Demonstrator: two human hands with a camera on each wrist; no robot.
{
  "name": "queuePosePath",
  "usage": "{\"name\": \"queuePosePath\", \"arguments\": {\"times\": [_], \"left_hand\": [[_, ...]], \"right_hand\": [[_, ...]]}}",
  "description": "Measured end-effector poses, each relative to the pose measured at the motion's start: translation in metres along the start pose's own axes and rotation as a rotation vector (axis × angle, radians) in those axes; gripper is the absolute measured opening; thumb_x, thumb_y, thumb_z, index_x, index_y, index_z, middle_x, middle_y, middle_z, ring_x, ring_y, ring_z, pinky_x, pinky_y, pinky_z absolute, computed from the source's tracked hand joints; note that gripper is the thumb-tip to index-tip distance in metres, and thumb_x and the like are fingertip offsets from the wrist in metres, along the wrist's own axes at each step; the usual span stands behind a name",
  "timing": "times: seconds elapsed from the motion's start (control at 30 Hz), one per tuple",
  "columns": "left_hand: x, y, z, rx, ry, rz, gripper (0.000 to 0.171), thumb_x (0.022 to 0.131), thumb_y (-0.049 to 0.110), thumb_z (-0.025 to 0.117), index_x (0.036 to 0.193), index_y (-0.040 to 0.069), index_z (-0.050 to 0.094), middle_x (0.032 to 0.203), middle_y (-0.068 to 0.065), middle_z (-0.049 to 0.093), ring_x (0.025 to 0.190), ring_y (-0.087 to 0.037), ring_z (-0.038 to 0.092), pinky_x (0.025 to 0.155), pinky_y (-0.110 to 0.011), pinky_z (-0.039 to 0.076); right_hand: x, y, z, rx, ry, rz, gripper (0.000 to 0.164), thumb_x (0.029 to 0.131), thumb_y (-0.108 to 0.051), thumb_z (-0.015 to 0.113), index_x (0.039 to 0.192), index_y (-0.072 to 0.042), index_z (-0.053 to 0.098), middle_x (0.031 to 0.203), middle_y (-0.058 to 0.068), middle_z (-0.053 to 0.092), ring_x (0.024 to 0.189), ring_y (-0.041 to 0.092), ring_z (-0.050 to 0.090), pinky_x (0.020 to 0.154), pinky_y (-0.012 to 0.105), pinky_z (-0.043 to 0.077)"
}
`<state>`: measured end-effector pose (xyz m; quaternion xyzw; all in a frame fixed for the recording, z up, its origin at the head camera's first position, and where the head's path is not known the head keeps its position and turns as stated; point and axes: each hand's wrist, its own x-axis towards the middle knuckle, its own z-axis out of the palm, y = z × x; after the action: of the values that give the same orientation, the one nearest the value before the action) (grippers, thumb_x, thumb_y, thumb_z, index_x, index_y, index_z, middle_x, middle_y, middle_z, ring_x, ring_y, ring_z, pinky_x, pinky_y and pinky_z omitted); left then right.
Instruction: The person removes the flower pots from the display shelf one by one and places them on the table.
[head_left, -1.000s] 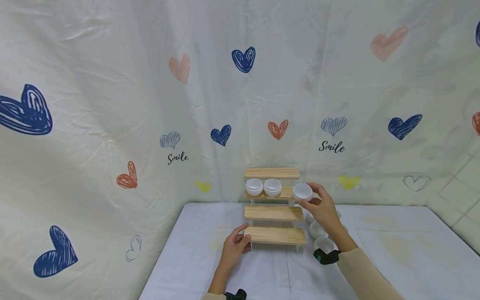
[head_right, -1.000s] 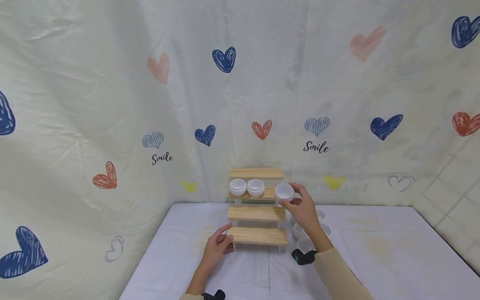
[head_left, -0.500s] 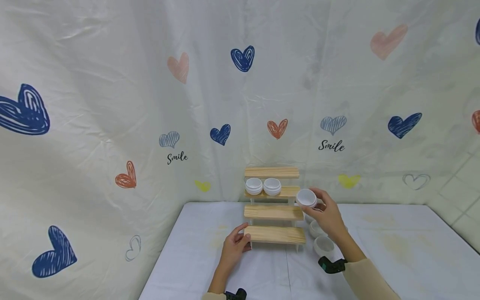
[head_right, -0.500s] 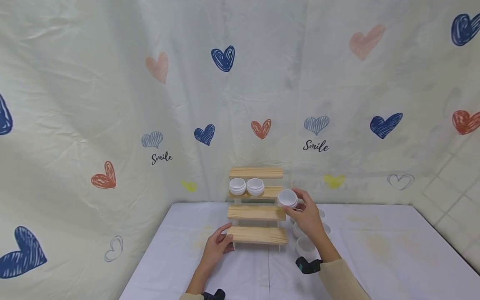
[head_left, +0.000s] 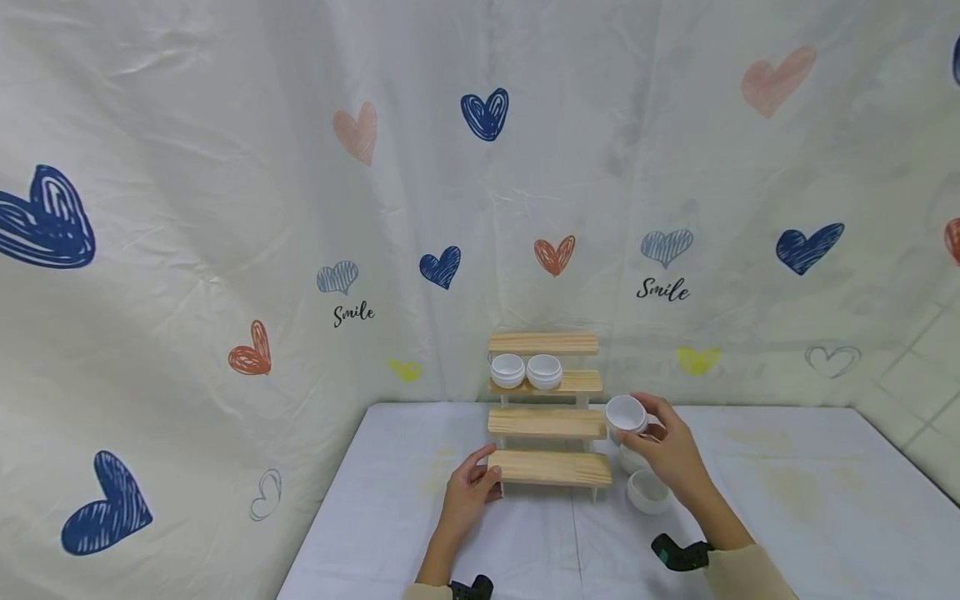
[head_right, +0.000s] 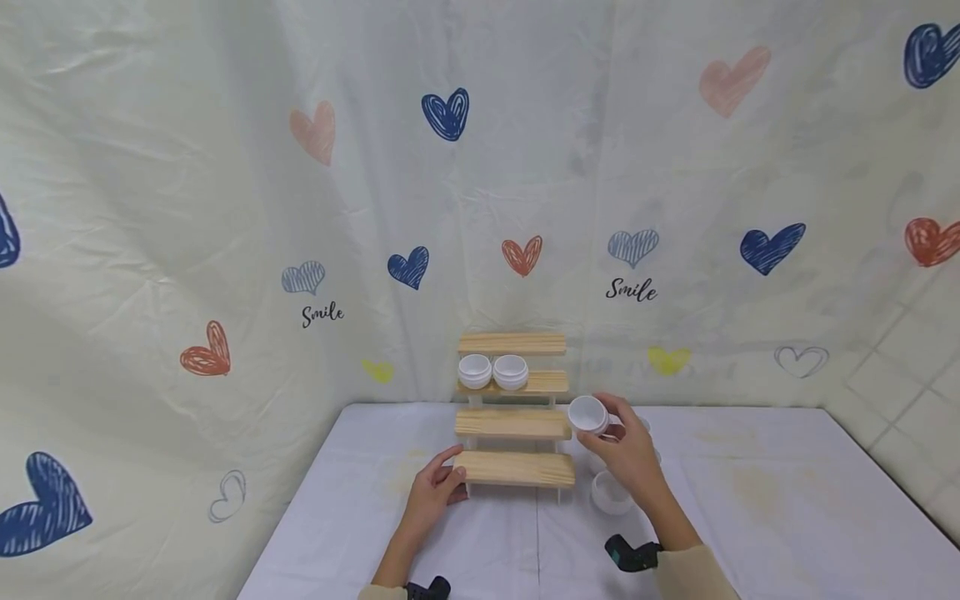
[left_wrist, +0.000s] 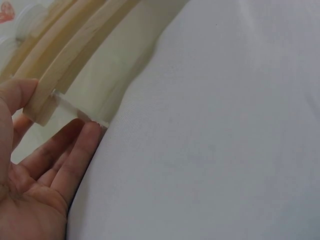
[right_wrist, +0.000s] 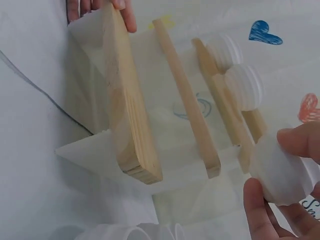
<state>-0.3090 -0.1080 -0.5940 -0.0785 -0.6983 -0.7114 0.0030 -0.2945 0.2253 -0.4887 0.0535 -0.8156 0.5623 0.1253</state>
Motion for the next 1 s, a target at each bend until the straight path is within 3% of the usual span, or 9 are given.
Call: {"name": "queuePosePath", "arguments": {"times": [0.63,0.87,1.0], "left_hand": [[0.001,-0.001,0.000,0.013,-0.015,0.014,0.051,0.099,0.025,0.069,0.146,0.011,0.056,0.112,-0.017,0.074,0.102,-0.035,0.073,0.081,-0.040,0.065],[0.002,-0.001,-0.001,0.016,-0.013,0.014,0.050,0.099,0.024,0.069,0.146,0.012,0.056,0.110,-0.016,0.074,0.101,-0.032,0.073,0.080,-0.037,0.065],[0.001,-0.001,-0.001,0.018,-0.018,0.016,0.049,0.099,0.025,0.069,0.145,0.012,0.057,0.109,-0.016,0.073,0.099,-0.030,0.074,0.080,-0.037,0.065]], "right_hand": [[-0.028,0.021,-0.026,-0.078,0.005,0.051,0.071,0.091,-0.026,0.079,0.151,-0.011,0.043,0.141,0.013,0.052,0.095,-0.007,0.062,0.075,0.020,0.057],[-0.038,0.028,-0.036,-0.053,0.008,0.041,0.072,0.089,-0.021,0.082,0.149,-0.006,0.044,0.126,-0.013,0.054,0.093,-0.005,0.064,0.076,0.018,0.058],[-0.041,0.035,-0.040,-0.069,0.010,0.045,0.071,0.089,-0.022,0.081,0.148,-0.007,0.045,0.124,-0.013,0.054,0.093,-0.004,0.064,0.076,0.017,0.058]]}}
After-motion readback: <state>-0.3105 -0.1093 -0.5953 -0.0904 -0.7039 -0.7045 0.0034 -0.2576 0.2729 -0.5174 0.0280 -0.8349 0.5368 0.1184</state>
